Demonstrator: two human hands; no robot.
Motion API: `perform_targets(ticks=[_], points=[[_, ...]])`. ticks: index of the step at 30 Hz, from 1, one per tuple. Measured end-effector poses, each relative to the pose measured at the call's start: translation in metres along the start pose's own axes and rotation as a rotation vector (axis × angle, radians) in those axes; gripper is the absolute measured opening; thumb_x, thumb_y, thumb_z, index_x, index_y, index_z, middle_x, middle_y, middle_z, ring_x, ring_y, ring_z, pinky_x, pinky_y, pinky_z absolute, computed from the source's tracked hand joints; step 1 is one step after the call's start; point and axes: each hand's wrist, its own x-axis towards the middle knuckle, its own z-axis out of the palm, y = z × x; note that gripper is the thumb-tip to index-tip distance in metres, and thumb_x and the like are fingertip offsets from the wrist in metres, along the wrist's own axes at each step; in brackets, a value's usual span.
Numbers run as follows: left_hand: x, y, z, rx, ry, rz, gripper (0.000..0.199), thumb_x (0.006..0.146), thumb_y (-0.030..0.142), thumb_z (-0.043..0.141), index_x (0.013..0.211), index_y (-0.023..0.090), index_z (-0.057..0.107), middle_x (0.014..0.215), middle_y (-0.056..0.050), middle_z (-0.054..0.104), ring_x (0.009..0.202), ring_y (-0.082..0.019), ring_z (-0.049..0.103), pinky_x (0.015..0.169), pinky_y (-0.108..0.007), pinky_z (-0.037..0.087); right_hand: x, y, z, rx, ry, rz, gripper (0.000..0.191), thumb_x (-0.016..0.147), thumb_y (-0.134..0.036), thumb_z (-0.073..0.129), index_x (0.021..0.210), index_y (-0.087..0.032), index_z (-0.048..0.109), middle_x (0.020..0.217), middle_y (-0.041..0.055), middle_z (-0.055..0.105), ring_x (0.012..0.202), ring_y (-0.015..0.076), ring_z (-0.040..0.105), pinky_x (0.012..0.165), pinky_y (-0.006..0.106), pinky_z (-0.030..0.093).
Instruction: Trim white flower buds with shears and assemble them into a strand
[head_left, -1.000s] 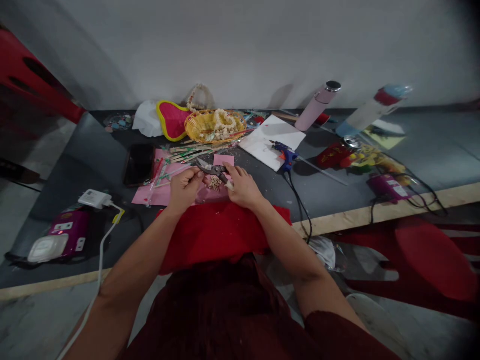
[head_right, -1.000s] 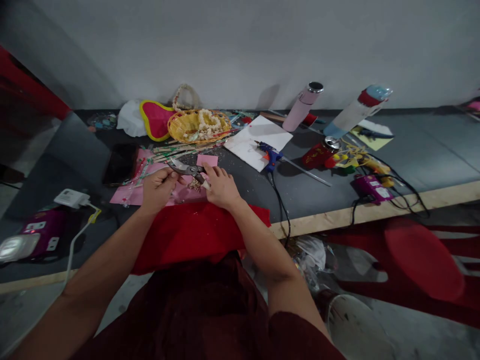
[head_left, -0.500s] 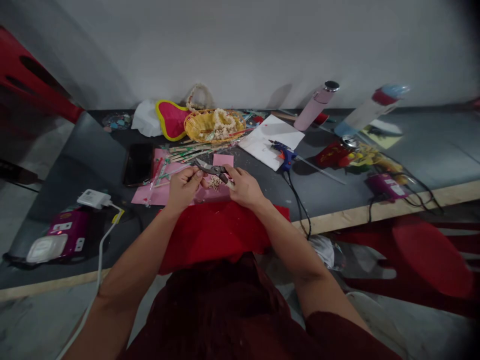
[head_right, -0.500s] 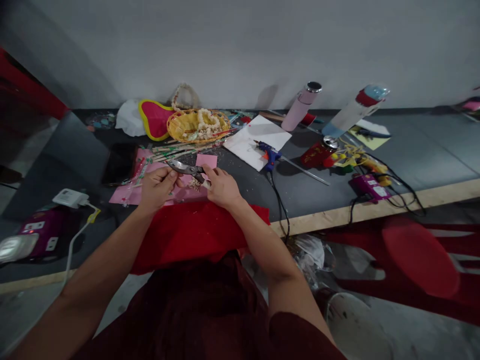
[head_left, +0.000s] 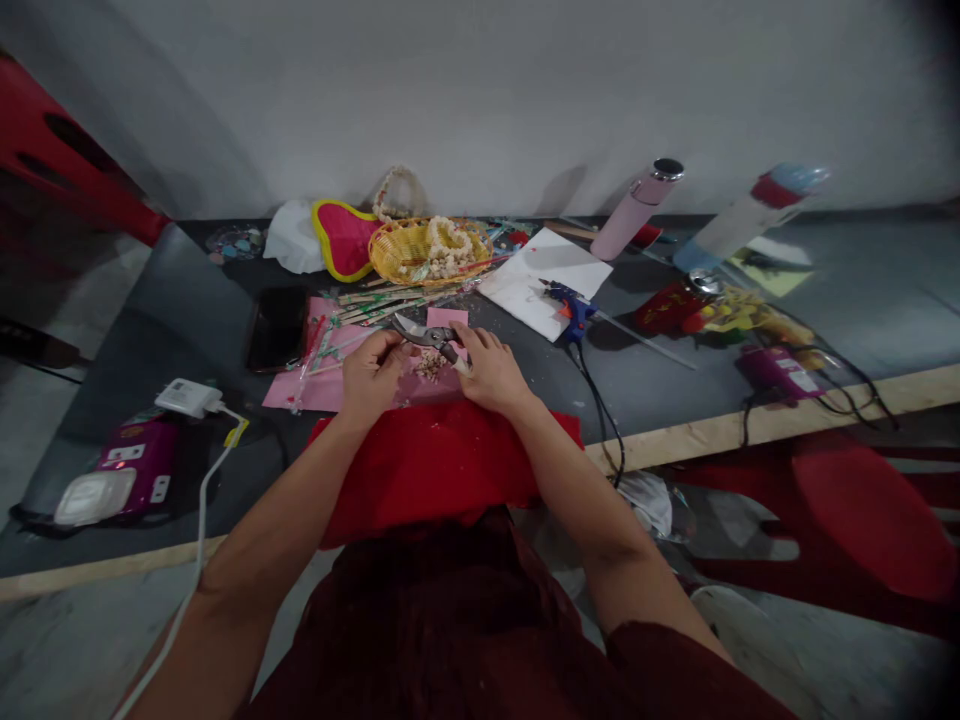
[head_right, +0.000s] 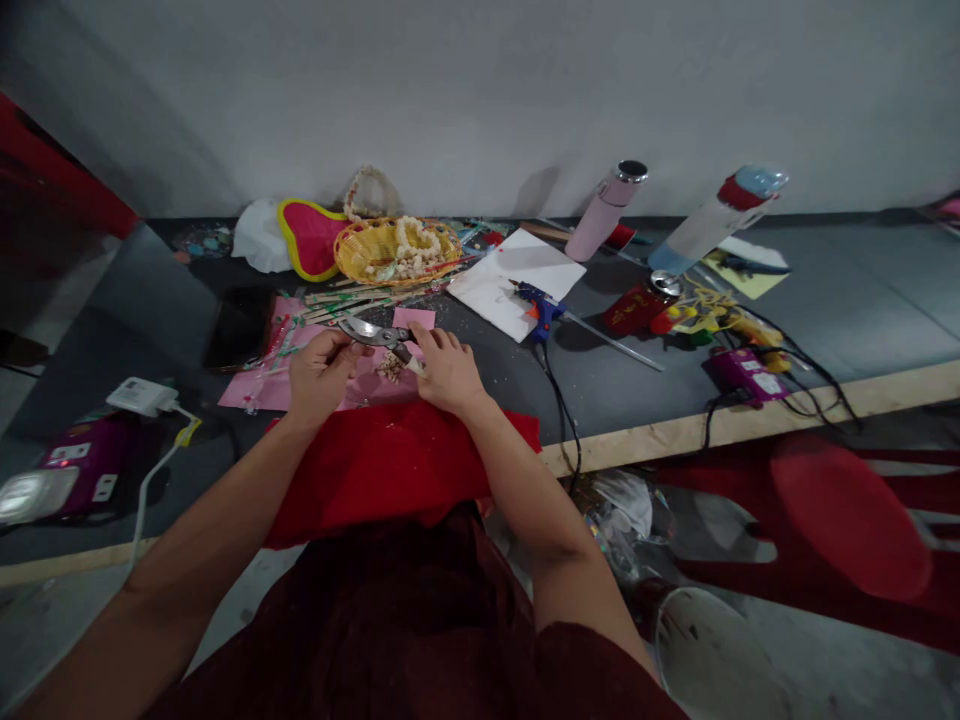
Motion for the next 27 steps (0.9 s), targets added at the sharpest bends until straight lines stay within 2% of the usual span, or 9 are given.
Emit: perform_targets(ticks=[4,9,15,22,27], points=[[-0.0001,0.0030,-0.0021,0.014,-0.037,-0.011,0.015,0.084,0.027,0.056,0.083,0.018,0.067,0.076,-0.001,0.071,0.048,-0.007,0.050,0.050,-0.020,0.040,0.0004,0.0024,-0.0021,-0.001,-0.030,-0.001,0.065,0.086,-0.034,0.047,0.146,-0.022,0.027,0.130,0.0139,0.051,0.116,0.0307,0.046,0.090,0.047,0.043],[0.0003,0.0004,-0.0036,-0.029,-0.059,0.001,0.015,0.085,0.027,0.055,0.084,0.017,0.066,0.077,-0.002,0.073,0.048,-0.007,0.049,0.047,-0.019,0.039,0.0002,0.0040,-0.0032,0.004,-0.007,-0.004,0.065,0.085,-0.035,0.049,0.146,-0.022,0.028,0.131,0.0140,0.050,0.117,0.0310,0.045,0.091,0.047,0.042],[0.0005,-0.0018,-0.0033,-0.054,-0.057,-0.005,0.013,0.084,0.028,0.056,0.080,0.017,0.063,0.073,-0.003,0.071,0.056,-0.009,0.057,0.050,-0.019,0.040,-0.0002,0.0036,-0.0021,0.016,0.002,-0.046,0.061,0.087,-0.036,0.049,0.144,-0.020,0.034,0.125,0.0131,0.055,0.112,0.0291,0.050,0.091,0.042,0.043],[0.0004,0.0014,-0.0041,-0.038,-0.025,0.001,0.015,0.084,0.027,0.056,0.077,0.017,0.063,0.067,-0.002,0.070,0.054,-0.009,0.056,0.050,-0.019,0.039,-0.0032,-0.0032,-0.0047,0.003,-0.030,-0.038,0.055,0.086,-0.023,0.046,0.140,-0.020,0.038,0.115,0.0114,0.061,0.101,0.0250,0.057,0.089,0.035,0.045],[-0.0002,0.0031,-0.0037,-0.026,-0.010,-0.008,0.016,0.083,0.031,0.059,0.079,0.017,0.065,0.068,-0.002,0.069,0.056,-0.010,0.058,0.053,-0.020,0.041,-0.0048,-0.0045,-0.0043,0.006,-0.038,-0.038,0.055,0.086,-0.026,0.048,0.140,-0.020,0.038,0.113,0.0111,0.062,0.101,0.0250,0.058,0.087,0.034,0.046]])
